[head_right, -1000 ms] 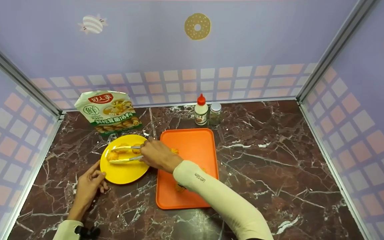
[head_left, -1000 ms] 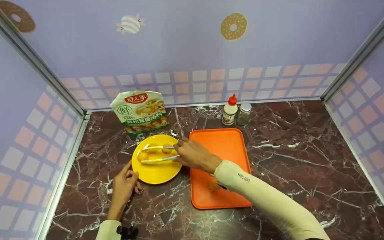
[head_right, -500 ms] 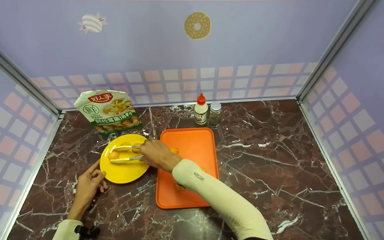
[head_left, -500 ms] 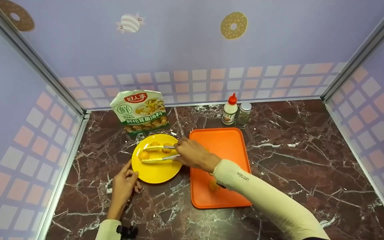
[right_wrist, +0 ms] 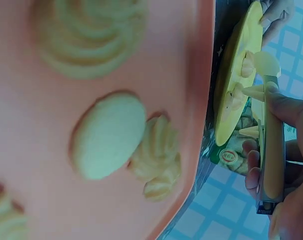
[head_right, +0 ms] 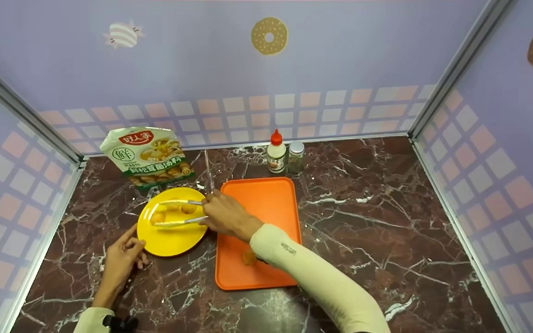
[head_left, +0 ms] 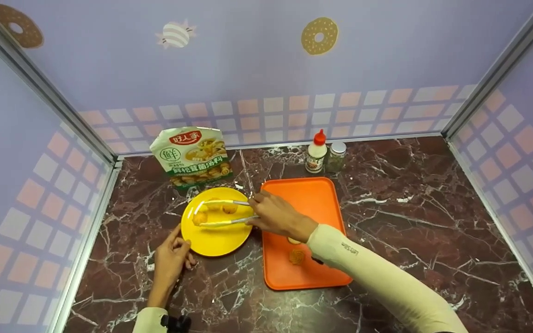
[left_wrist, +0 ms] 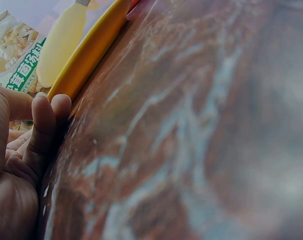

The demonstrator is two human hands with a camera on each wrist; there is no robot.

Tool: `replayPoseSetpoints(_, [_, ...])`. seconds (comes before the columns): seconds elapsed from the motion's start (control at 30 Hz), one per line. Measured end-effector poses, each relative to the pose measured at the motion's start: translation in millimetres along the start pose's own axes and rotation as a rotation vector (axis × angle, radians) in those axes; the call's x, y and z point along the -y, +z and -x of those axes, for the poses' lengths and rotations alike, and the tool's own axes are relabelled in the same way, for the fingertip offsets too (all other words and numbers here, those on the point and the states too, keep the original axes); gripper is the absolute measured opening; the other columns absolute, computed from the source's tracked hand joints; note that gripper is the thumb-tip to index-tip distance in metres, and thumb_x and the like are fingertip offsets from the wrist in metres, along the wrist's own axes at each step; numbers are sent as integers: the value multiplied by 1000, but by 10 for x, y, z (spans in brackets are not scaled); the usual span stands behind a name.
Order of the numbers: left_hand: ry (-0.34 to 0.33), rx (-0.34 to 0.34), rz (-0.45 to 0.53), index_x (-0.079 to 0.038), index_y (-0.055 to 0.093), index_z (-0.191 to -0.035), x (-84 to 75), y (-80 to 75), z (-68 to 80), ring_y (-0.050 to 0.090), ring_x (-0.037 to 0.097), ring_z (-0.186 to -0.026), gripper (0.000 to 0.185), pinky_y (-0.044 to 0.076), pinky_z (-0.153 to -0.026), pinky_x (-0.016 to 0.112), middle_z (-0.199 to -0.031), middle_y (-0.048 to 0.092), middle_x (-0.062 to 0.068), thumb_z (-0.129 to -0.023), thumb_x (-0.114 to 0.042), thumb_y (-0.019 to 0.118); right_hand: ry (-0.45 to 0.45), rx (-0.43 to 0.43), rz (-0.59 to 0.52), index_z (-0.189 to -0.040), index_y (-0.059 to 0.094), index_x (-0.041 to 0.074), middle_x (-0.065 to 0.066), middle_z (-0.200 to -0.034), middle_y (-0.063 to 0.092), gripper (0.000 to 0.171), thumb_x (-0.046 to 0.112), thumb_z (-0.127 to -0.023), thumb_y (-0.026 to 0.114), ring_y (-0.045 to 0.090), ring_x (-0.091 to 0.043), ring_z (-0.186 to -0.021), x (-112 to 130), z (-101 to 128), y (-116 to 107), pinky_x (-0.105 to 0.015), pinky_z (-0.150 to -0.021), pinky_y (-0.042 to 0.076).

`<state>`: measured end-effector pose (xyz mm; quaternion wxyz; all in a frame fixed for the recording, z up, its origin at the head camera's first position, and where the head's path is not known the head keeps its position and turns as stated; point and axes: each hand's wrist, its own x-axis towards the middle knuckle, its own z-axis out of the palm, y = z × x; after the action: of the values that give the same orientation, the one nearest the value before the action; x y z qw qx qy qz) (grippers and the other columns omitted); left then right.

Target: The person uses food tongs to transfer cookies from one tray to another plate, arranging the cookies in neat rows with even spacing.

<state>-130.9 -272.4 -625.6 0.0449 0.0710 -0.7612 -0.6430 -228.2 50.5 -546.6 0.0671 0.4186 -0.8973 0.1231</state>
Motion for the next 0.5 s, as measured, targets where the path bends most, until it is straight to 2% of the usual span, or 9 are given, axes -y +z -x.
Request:
replayPoseSetpoints(0.23, [0, 6, -18, 3, 43, -166, 11, -9, 10, 64, 20, -50, 61, 56, -43, 29, -88, 66, 23, -109, 0, 65, -7, -58, -25, -123, 75, -2, -13, -101, 72, 46, 38, -101, 83, 63, -27, -90, -147, 224, -17, -38, -70, 61])
replayPoseSetpoints(0.5, [0, 5, -11, 3, 43, -166, 13, 0, 1, 64, 20, -51, 61, 56, -43, 29, -88, 66, 22, -109, 1, 65, 17, -100, -39, -113, 73, 1, -7, -96, 67, 39, 35, -99, 86, 60, -24, -86, -289, 482, -78, -34, -66, 60])
